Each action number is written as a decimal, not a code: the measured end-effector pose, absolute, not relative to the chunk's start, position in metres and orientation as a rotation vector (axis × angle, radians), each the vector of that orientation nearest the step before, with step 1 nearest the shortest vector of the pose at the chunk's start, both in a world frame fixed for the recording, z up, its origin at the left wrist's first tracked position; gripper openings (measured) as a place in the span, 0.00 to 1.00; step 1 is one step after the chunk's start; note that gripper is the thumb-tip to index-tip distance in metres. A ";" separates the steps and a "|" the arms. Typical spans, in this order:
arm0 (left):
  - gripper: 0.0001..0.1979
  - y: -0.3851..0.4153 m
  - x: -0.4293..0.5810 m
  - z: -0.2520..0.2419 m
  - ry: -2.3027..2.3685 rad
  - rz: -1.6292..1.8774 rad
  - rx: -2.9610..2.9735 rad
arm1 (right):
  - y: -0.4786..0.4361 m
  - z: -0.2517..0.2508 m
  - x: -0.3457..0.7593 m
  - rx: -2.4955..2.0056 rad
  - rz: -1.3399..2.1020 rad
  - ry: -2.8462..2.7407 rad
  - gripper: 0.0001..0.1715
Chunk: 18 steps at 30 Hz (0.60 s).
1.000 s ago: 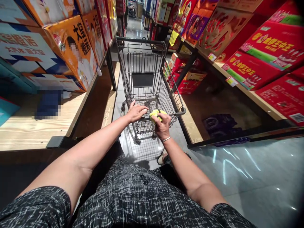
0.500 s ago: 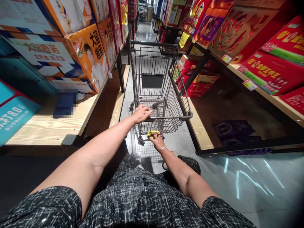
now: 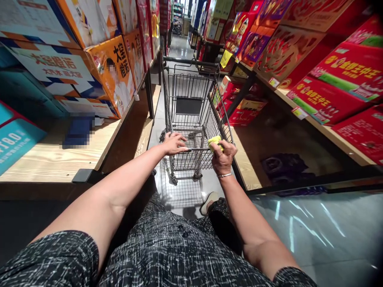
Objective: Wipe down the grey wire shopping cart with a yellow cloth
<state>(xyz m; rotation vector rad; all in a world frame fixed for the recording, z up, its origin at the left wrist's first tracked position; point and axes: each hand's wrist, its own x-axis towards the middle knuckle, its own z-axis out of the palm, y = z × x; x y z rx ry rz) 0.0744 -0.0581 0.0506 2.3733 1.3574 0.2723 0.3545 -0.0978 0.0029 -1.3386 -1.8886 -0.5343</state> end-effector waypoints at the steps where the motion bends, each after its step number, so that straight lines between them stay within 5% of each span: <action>1: 0.14 -0.062 0.077 0.053 1.375 0.232 2.441 | -0.096 0.007 0.356 -1.361 -0.540 -1.829 0.27; 10: 0.14 -0.088 0.098 0.047 1.526 0.161 2.646 | -0.110 -0.006 0.270 -1.208 -0.234 -2.044 0.29; 18: 0.17 -0.067 0.053 0.056 1.505 0.132 2.600 | -0.100 0.009 0.348 -1.391 -0.458 -2.072 0.23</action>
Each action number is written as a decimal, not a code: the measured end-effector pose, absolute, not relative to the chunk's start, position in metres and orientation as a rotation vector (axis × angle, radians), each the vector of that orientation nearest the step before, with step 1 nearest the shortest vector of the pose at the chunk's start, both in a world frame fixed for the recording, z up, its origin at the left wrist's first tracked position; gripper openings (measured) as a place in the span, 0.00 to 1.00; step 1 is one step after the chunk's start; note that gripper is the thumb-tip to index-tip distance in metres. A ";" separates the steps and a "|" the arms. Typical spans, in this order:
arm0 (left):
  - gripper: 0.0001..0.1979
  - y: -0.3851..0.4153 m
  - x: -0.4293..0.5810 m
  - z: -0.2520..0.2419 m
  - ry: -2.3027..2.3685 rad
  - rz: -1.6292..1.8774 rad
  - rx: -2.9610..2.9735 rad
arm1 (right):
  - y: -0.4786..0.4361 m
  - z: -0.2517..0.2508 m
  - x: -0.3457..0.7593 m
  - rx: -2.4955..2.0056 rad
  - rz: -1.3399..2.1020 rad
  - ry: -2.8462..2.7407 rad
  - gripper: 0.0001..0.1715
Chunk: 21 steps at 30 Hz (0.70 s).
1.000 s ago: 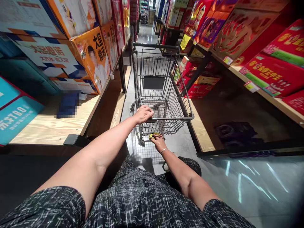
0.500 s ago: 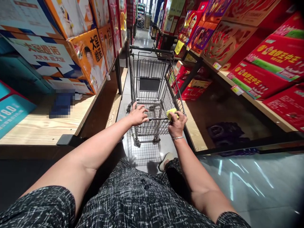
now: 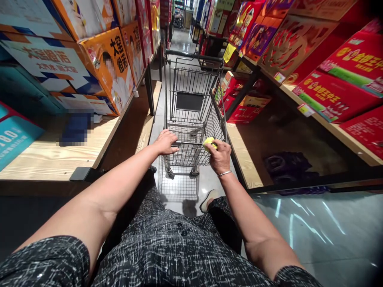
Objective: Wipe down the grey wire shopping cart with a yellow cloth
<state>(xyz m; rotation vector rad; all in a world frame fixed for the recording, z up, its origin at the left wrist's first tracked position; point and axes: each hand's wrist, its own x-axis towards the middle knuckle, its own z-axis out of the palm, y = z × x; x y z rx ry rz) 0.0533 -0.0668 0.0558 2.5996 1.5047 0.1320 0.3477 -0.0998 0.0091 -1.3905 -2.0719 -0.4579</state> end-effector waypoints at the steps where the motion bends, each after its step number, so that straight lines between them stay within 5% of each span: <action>1: 0.18 -0.065 0.050 0.058 1.506 0.099 2.599 | -0.099 0.011 0.359 -1.427 -0.489 -2.029 0.25; 6: 0.22 -0.062 0.052 0.070 1.560 -0.079 2.531 | -0.092 0.007 0.351 -1.319 -0.558 -1.950 0.26; 12: 0.25 -0.067 0.052 0.065 1.493 0.095 2.394 | -0.086 -0.058 0.287 -1.178 -0.561 -2.120 0.19; 21: 0.20 -0.054 0.032 0.051 1.564 0.155 2.408 | -0.120 -0.141 0.283 -1.426 0.049 -2.781 0.20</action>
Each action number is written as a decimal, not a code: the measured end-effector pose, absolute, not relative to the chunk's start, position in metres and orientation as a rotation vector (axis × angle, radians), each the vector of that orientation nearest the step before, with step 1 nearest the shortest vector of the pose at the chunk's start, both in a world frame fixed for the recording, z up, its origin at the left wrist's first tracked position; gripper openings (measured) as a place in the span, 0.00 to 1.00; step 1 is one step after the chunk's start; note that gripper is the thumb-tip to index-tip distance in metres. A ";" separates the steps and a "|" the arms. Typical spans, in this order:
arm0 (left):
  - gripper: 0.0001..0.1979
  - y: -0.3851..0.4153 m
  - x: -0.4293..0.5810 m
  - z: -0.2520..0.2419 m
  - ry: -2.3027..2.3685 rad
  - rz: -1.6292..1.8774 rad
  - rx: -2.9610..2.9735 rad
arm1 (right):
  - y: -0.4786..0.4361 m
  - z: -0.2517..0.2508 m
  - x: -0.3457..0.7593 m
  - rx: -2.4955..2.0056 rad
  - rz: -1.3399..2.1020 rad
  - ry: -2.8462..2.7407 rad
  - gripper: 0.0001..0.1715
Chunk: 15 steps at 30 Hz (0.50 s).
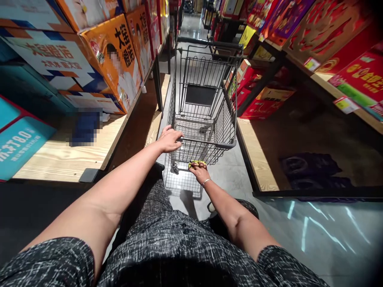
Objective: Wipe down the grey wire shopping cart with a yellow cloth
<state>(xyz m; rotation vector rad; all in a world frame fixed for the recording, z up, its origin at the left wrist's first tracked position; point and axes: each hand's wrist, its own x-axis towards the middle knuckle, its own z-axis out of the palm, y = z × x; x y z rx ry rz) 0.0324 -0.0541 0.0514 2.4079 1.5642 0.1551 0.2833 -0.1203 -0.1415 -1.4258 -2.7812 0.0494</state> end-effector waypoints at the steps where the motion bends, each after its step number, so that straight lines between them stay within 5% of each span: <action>1: 0.20 -0.053 0.030 0.051 1.571 0.167 2.406 | -0.121 -0.142 0.283 -1.426 0.066 -2.792 0.20; 15: 0.22 -0.047 0.045 0.072 1.725 -0.098 2.451 | -0.077 -0.006 0.322 -1.256 -0.461 -2.045 0.21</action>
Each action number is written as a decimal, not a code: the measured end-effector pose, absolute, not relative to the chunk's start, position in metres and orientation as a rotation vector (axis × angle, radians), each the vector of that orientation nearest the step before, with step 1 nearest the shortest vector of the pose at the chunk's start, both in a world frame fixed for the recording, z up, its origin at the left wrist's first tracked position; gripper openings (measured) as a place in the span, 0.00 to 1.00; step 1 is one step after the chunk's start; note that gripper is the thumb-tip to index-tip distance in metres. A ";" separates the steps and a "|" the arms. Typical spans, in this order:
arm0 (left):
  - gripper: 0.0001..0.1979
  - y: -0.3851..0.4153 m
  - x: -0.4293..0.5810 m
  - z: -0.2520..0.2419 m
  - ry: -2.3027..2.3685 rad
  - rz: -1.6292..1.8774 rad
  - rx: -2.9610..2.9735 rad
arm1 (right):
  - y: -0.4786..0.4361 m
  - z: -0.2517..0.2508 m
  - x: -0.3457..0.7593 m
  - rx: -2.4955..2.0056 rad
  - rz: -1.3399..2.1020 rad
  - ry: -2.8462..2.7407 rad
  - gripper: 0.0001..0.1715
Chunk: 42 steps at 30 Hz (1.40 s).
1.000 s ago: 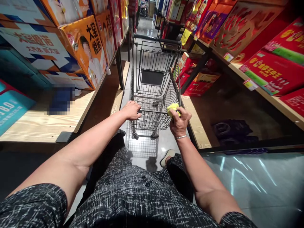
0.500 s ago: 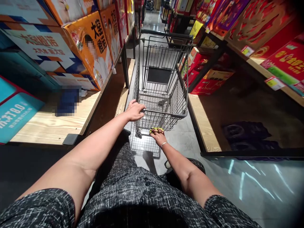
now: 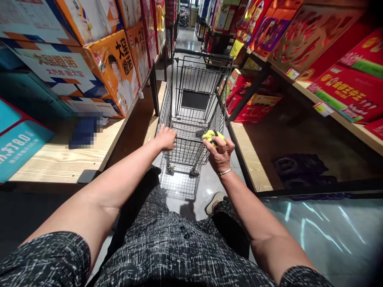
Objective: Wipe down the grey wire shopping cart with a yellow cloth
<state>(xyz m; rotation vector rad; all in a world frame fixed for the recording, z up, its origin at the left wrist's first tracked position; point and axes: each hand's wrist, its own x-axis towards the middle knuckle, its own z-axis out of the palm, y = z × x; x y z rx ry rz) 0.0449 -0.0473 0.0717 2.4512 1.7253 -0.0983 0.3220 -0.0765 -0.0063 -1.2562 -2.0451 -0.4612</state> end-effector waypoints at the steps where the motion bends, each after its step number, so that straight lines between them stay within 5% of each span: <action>1: 0.24 -0.049 0.052 0.072 1.674 -0.061 2.470 | -0.075 -0.008 0.323 -1.254 -0.462 -2.035 0.21; 5: 0.30 -0.057 0.071 0.062 1.516 0.077 2.486 | -0.078 -0.055 0.318 -1.276 -0.344 -2.217 0.20; 13: 0.26 -0.050 0.065 0.050 1.528 0.160 2.430 | -0.116 -0.146 0.318 -1.478 -0.012 -2.642 0.22; 19: 0.25 -0.045 0.060 0.050 1.576 0.167 2.402 | -0.107 -0.116 0.324 -1.392 -0.137 -2.555 0.23; 29: 0.19 -0.042 0.060 0.056 1.588 0.189 2.317 | -0.074 0.012 0.356 -1.233 -0.501 -1.935 0.23; 38: 0.20 -0.048 0.058 0.053 1.614 0.227 2.315 | -0.102 -0.096 0.310 -1.304 -0.212 -2.495 0.22; 42: 0.19 -0.042 0.049 0.054 1.627 0.215 2.297 | -0.108 -0.107 0.330 -1.302 -0.194 -2.517 0.23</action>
